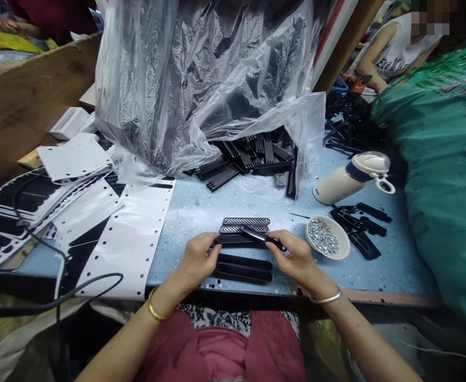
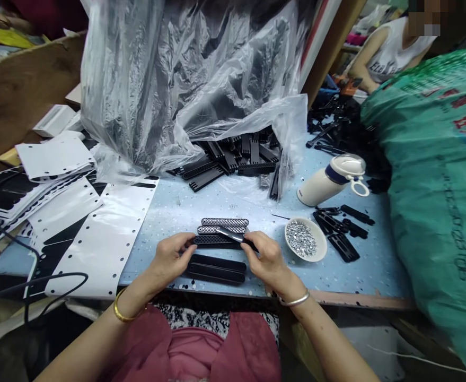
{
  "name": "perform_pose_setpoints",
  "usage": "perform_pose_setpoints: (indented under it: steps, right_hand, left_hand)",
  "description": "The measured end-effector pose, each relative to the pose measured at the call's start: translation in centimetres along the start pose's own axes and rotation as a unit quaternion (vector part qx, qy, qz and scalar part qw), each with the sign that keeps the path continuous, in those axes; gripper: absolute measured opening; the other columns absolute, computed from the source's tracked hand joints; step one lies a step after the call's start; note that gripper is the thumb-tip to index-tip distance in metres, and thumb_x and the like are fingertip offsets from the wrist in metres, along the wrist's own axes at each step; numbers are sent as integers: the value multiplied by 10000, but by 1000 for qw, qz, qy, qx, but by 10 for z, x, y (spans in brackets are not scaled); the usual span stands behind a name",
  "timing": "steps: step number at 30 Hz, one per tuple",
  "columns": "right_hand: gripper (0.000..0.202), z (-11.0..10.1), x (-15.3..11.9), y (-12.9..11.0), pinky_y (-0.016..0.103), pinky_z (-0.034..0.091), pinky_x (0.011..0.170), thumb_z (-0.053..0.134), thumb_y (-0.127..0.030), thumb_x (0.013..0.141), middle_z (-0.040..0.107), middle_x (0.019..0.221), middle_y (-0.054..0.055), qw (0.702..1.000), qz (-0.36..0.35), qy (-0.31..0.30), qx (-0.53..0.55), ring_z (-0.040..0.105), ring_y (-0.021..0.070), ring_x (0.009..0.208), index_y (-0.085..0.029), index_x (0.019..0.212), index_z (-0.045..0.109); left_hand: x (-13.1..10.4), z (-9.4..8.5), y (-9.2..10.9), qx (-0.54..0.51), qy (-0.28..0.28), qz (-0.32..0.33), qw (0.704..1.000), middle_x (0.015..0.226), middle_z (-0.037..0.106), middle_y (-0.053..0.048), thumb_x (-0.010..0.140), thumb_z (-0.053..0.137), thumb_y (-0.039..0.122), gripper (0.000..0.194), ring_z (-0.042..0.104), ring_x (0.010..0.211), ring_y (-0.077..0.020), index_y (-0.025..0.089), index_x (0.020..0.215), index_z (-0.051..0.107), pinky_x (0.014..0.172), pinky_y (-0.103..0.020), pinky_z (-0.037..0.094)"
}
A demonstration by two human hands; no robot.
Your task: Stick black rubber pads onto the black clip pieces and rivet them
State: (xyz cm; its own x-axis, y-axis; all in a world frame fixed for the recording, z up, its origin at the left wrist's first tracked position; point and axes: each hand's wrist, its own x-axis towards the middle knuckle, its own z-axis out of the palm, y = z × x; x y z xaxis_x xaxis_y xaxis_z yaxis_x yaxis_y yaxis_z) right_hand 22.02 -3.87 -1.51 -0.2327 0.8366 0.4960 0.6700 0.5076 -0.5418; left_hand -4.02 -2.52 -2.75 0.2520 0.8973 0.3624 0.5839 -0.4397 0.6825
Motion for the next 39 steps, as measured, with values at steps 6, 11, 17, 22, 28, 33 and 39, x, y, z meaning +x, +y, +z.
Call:
perform_pose_setpoints:
  steps: [6,11,17,22,28,33,39]
  right_hand:
    - [105,-13,-6,-8,346,556,652,564,-142,884,675,803,76,999,-27,-48,-1,650,196,730,-171,973,612]
    - [183,-13,0,-10,370,592,701,588,-102,865,708,903,105,996,-80,-33,2,683,215,816,-175,1027,633]
    - [211,0,8,-13,386,602,719,595,-84,863,714,929,120,993,-101,-56,14,685,223,847,-166,1052,642]
    - [195,5,12,-14,379,594,688,595,-82,861,716,903,119,992,-112,-65,9,683,223,812,-157,1033,647]
    - [182,7,16,-17,370,590,669,589,-77,861,719,892,119,990,-119,-78,-11,684,223,792,-151,1019,641]
    - [154,9,18,-19,362,589,656,575,-96,876,720,886,121,989,-124,-83,-20,685,219,782,-147,1007,637]
    - [139,12,18,-18,356,583,645,571,-100,878,722,878,125,989,-121,-86,-23,683,217,772,-132,994,640]
  left_hand:
    - [1,-1,4,-36,-30,-9,999,739,706,-57,813,548,158,175,628,593,-143,121,925,678,589,-273,531]
    - [0,-1,2,-68,-5,-22,997,738,715,-40,808,577,175,201,637,583,-135,138,976,680,576,-267,534]
    - [-1,2,-1,-64,2,-15,998,728,719,-50,816,580,188,173,649,594,-147,140,938,693,576,-285,544]
    - [-1,0,1,-60,-16,-15,998,785,727,-75,824,572,173,171,667,648,-162,125,934,693,624,-311,565]
    - [-3,-4,3,-67,-7,12,998,876,728,-98,866,483,120,238,697,798,-181,124,1015,668,724,-332,586]
    - [-3,-6,4,-59,-18,26,998,877,720,-103,869,434,78,280,694,804,-182,117,1041,652,721,-339,592]
    - [-3,-6,3,-60,-23,27,998,863,716,-104,866,421,75,288,689,791,-182,115,1028,655,710,-345,590]
